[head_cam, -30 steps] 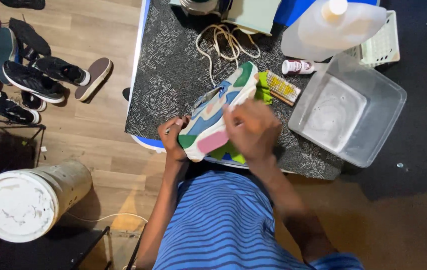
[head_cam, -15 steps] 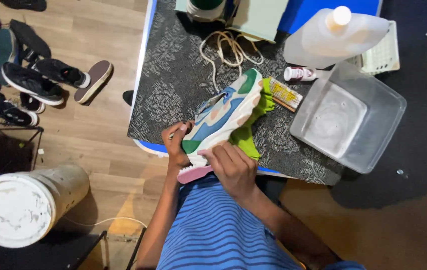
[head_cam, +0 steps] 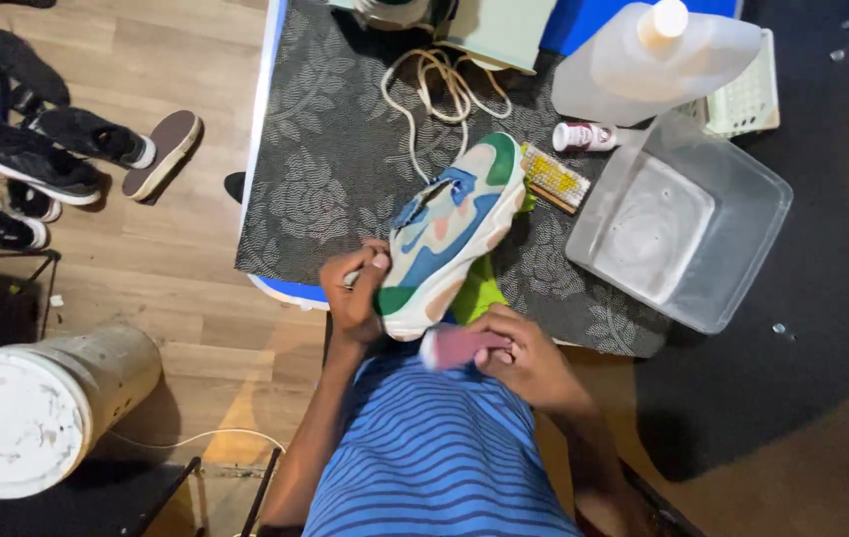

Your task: Cleaning a sneaker using a brush and soapy water at a service counter.

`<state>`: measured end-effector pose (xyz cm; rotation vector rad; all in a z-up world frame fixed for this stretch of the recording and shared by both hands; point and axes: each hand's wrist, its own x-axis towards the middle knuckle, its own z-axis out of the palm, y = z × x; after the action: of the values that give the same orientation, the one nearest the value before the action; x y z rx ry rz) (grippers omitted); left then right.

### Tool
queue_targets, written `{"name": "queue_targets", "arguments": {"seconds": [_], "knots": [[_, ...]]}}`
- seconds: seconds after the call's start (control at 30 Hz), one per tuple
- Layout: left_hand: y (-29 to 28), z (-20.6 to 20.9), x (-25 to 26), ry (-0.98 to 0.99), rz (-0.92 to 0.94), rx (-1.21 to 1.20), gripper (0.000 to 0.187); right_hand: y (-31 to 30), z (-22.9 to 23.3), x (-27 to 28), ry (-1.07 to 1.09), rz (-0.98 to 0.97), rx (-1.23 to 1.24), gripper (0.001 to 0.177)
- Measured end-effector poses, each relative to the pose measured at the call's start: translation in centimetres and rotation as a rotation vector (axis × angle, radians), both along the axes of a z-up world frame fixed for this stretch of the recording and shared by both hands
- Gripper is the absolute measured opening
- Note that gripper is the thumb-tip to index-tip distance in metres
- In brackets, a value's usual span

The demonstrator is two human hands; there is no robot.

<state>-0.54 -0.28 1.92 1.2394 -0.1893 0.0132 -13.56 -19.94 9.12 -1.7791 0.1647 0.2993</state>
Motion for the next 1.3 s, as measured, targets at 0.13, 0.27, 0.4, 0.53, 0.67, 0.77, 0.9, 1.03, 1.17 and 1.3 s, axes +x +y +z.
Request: {"name": "queue_targets", "arguments": {"seconds": [0.13,0.27,0.4,0.53,0.67,0.77,0.9,1.03,1.17,1.3], "knots": [[-0.6,3.3,0.0,-0.011,-0.074,0.097,0.044,-1.7,-0.5,-2.1,-0.121,-0.032,0.002,0.03],[-0.8,5.1,0.3,0.037,-0.072,0.283,0.042,-0.4,3.3,-1.8,-0.304,-0.17,-0.388,0.03],[-1.7,6.3,-0.1,0.041,-0.087,0.361,0.043,1.1,5.6,-0.1,-0.388,-0.275,-0.488,0.032],[-1.8,6.6,-0.4,0.004,-0.104,0.426,0.043,1.3,4.2,-0.6,-0.455,-0.305,-0.526,0.029],[-2.1,6.3,0.3,0.002,-0.089,0.417,0.044,0.5,3.0,0.1,-0.552,-0.372,-0.543,0.012],[-2.0,6.2,-0.2,0.027,-0.088,0.422,0.044,1.4,5.1,0.5,-0.556,-0.391,-0.39,0.011],[-1.3,5.2,0.0,0.056,-0.093,0.393,0.044,0.0,2.9,2.3,-0.537,-0.403,-0.274,0.009],[-1.0,5.7,-0.1,0.083,-0.059,0.439,0.044,0.9,3.3,2.3,-0.421,-0.458,-0.356,0.031],[-0.8,5.2,0.6,0.108,-0.039,0.422,0.042,3.3,7.3,4.2,-0.447,-0.355,-0.24,0.018],[-0.9,4.5,0.4,0.132,-0.039,0.421,0.042,-0.5,1.7,2.3,-0.503,-0.362,-0.47,0.003]]}}
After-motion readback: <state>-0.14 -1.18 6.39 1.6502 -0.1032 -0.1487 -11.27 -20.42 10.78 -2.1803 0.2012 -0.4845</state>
